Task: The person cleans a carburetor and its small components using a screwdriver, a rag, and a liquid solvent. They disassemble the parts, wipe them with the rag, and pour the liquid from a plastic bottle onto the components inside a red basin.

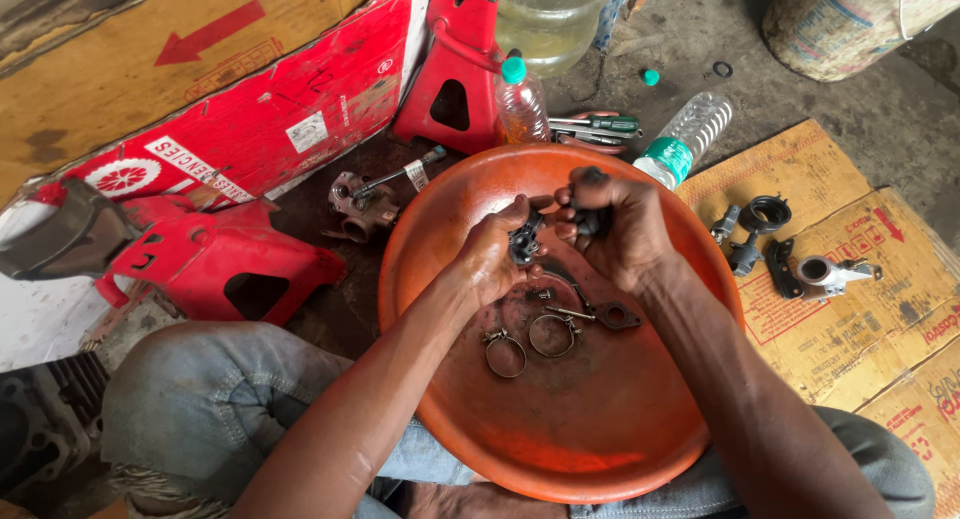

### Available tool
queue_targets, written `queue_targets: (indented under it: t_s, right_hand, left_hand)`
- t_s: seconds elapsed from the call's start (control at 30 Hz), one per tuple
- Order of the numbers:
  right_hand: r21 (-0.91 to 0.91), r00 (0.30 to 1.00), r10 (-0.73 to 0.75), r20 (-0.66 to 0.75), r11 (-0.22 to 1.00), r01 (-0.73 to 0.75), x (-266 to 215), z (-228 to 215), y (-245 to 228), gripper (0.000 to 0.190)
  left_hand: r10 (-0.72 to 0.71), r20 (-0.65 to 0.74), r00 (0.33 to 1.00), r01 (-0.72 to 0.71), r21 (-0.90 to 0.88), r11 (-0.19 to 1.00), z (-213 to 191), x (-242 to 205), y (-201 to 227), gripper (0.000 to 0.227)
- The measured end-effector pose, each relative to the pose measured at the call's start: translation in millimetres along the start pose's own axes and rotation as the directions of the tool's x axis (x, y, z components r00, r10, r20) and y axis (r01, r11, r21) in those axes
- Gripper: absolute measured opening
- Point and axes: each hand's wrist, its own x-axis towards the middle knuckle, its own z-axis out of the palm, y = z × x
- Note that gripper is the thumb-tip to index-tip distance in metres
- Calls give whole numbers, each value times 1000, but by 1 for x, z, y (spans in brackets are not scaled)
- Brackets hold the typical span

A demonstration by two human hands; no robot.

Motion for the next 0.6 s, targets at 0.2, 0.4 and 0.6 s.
queue_targets:
  t_s: [0.2,0.4,0.6]
  right_hand:
    - [-291,979,60,-197,950,-117,12,26,-10,15]
    - [-372,997,75,-7,925,-73,35,7,0,30]
    - [-384,997,65,42,922,-44,57,-11,12,29]
  left_hand:
    - [-13,110,994,24,-102,994,-6,32,-11,40]
    - [-113,117,987,133,-174,976,-10,46,-4,26]
    - [-172,-53,984,152,-271,951,-7,47,-12,6]
